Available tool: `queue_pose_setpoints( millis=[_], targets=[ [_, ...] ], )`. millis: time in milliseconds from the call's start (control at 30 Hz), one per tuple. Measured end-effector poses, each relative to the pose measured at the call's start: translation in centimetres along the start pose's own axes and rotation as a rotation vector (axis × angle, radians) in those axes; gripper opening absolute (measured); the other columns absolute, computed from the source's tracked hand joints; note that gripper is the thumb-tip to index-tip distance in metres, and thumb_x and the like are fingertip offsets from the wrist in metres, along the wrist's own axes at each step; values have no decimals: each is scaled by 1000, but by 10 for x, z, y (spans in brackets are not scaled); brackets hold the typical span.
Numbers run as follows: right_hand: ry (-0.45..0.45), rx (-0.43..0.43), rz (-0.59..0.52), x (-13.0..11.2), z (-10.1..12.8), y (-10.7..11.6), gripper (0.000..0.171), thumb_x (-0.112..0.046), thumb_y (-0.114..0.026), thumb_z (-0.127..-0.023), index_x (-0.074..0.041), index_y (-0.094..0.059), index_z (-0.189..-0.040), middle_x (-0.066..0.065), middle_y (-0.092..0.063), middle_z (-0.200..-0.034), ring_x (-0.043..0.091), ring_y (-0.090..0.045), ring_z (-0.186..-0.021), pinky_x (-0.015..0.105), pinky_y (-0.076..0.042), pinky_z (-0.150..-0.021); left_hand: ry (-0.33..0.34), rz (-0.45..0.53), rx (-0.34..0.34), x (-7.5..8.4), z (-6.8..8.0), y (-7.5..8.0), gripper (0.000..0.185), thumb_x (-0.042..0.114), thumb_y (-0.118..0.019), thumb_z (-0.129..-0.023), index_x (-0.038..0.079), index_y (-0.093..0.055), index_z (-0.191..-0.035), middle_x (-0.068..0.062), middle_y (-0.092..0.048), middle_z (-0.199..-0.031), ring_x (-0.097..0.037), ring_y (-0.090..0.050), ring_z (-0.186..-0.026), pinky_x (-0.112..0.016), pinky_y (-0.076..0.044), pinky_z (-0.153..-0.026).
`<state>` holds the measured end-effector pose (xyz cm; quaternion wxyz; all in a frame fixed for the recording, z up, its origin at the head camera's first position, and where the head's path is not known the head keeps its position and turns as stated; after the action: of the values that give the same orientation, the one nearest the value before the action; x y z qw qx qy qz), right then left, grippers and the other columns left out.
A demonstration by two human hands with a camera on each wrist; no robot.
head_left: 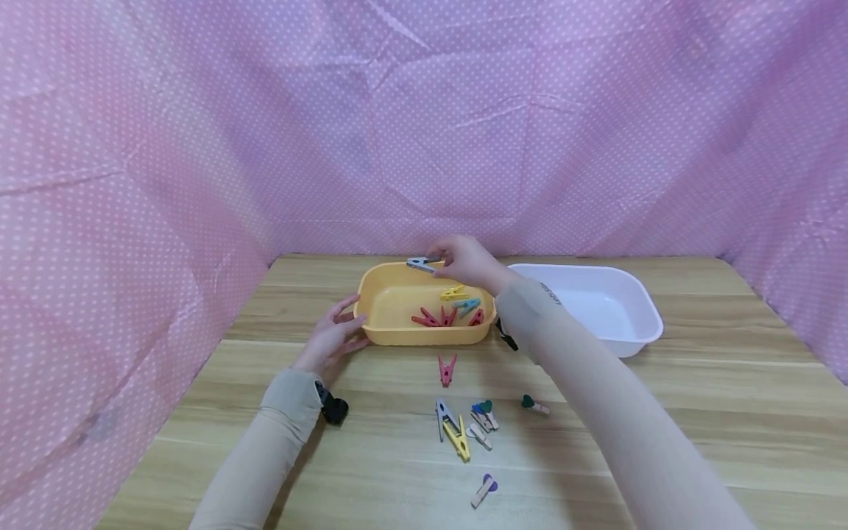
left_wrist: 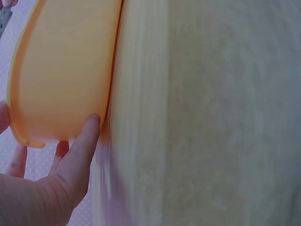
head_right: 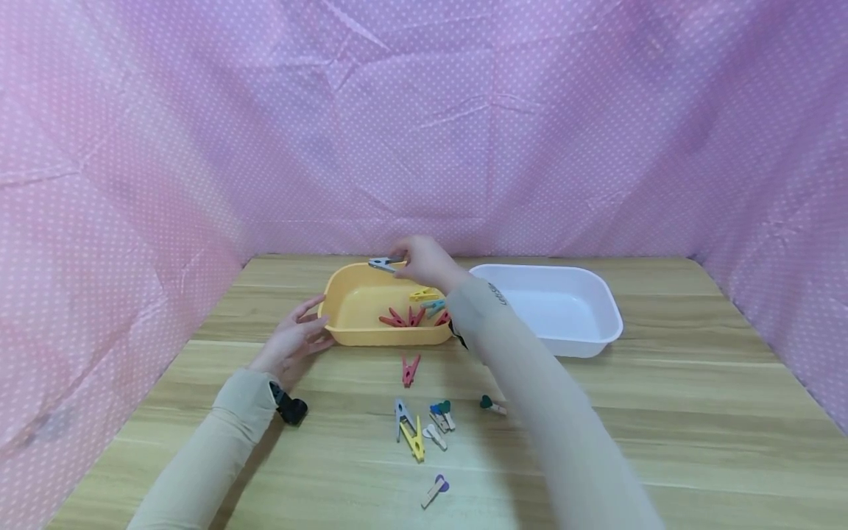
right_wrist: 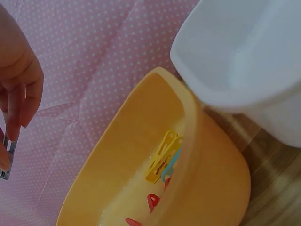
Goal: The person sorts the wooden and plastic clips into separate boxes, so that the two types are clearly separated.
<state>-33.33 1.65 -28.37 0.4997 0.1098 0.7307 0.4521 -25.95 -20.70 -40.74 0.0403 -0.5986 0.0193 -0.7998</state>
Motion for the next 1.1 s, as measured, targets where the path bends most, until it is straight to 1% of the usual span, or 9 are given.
queue_pose_setpoints(
  millis=[233, 400, 633, 700, 833, 900, 967, 1100],
  targets=[
    [-29, 3, 9, 7, -11, -7, 31, -8, -70, -85, -5, -64, -115, 12, -63, -117, 29, -60, -106, 38, -50, -93, 13, 0, 8, 1, -1, -1, 59, 7, -50, -97, 20, -27, -150, -14, -34, -136, -22, -53, -108, -44, -47, -99],
    [-43, 26, 9, 13, -16, -15, 30, -9, -70, -85, -3, -65, -114, 14, -63, -118, 30, -58, -109, 39, -49, -93, 13, -7, 9, 1, -1, 0, 59, 7, -50, -97, 19, -26, -150, -15, -33, -138, -22, -53, -107, -44, -47, -99],
    [-69, 64, -31, 18, -20, -23, 31, -10, -69, -86, -4, -64, -116, 15, -62, -116, 26, -59, -98, 35, -52, -84, 14, -14, 9, -1, -1, 1, 60, 7, -51, -97, 19, -26, -150, -15, -35, -136, -23, -53, -109, -45, -47, -99],
    [-75, 66, -37, 19, -20, -25, 33, -11, -69, -86, -4, -63, -118, 16, -61, -119, 26, -58, -100, 36, -51, -86, 14, -15, 11, -2, -1, 1, 59, 7, -51, -97, 19, -27, -150, -15, -36, -135, -23, -53, -109, -45, -47, -99],
    [-88, 48, -41, 20, -19, -28, 41, -16, -69, -87, -5, -58, -125, 14, -56, -131, 29, -57, -110, 38, -49, -95, 11, -17, 11, -1, 0, 1, 59, 7, -51, -97, 19, -27, -150, -15, -36, -135, -22, -54, -107, -45, -47, -99],
    [-89, 44, -34, 19, -19, -27, 42, -17, -69, -87, -5, -57, -126, 14, -54, -134, 31, -56, -114, 39, -48, -98, 10, -18, 8, -1, 0, 1, 59, 7, -51, -97, 19, -27, -150, -16, -35, -136, -22, -54, -107, -44, -47, -99],
    [-78, 48, -25, 18, -19, -25, 41, -17, -68, -88, -4, -57, -126, 14, -55, -133, 31, -55, -115, 40, -47, -98, 7, -19, 7, 0, -1, 1, 60, 7, -51, -97, 19, -27, -150, -17, -35, -138, -22, -54, -106, -44, -47, -98],
    [-49, 73, -19, 14, -20, -19, 37, -17, -69, -87, -3, -60, -121, 15, -59, -124, 29, -56, -111, 39, -48, -96, 1, -15, 4, 0, -1, 1, 59, 6, -50, -97, 18, -26, -150, -19, -33, -139, -23, -53, -107, -44, -47, -99]
  ],
)
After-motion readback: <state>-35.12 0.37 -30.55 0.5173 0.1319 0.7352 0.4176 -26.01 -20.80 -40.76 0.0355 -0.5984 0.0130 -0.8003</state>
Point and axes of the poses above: each hand's wrist, its own z-axis away from the middle knuckle, its own y-axis out of the back of the hand, x = y × z, the point moved 7 cm from there along -z, towards the middle knuckle
